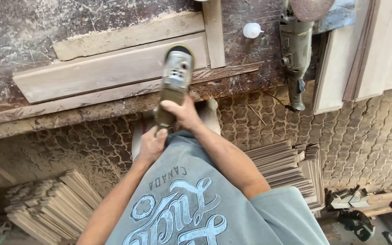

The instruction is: Sanding and applying glue to wooden planks at a workbench in a workshop.

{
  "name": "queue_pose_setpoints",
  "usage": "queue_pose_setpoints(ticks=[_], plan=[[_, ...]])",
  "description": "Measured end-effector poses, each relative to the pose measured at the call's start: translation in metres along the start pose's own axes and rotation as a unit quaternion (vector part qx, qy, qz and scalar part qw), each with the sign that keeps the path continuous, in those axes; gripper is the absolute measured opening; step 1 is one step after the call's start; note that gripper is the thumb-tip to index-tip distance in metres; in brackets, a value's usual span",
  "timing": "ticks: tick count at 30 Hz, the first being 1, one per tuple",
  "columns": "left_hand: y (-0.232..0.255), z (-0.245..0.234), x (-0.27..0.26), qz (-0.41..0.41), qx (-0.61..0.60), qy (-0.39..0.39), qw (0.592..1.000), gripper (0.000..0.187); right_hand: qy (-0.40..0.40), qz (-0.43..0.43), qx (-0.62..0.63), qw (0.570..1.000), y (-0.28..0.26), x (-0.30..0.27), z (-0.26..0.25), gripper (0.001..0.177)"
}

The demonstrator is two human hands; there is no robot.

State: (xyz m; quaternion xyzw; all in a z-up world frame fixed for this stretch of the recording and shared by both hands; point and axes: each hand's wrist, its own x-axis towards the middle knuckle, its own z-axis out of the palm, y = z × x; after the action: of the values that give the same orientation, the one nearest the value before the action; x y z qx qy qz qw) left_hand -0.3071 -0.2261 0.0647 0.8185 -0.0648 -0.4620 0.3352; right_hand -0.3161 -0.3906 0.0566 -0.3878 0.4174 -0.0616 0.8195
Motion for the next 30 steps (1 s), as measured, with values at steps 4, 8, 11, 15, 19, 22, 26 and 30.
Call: queue_pose_setpoints(ticks=[4, 8, 11, 15, 19, 22, 26, 30], plan=[[0.018, 0.000, 0.004, -0.014, -0.041, -0.034, 0.998, 0.045, 0.016, -0.005, -0.013, 1.000, 0.011, 0.007, -0.033, 0.043], [-0.008, -0.019, -0.005, -0.009, -0.029, -0.004, 1.000, 0.045, -0.015, -0.008, -0.016, 1.000, 0.025, 0.007, 0.000, 0.048], [-0.050, -0.047, -0.021, -0.038, -0.035, 0.018, 0.999, 0.045, -0.047, 0.008, -0.019, 0.999, 0.038, 0.002, 0.048, 0.055], [-0.022, -0.118, -0.066, -0.161, -0.067, 0.054, 0.983, 0.090, -0.100, 0.059, -0.071, 0.991, 0.054, -0.009, 0.131, 0.066], [-0.152, -0.116, -0.097, -0.032, -0.066, 0.169, 0.983, 0.044, -0.166, 0.069, -0.128, 0.975, 0.071, -0.017, 0.186, 0.072], [-0.117, -0.138, -0.111, -0.003, -0.088, 0.229, 0.969, 0.054, -0.225, 0.075, -0.221, 0.946, 0.065, -0.029, 0.227, 0.082], [-0.107, -0.202, -0.096, 0.155, -0.358, 0.269, 0.880, 0.063, -0.310, 0.078, -0.203, 0.925, 0.058, -0.043, 0.279, 0.079], [-0.114, -0.294, -0.066, 0.348, -0.293, 0.230, 0.860, 0.065, -0.476, 0.054, -0.232, 0.847, 0.030, -0.064, 0.325, 0.105]])
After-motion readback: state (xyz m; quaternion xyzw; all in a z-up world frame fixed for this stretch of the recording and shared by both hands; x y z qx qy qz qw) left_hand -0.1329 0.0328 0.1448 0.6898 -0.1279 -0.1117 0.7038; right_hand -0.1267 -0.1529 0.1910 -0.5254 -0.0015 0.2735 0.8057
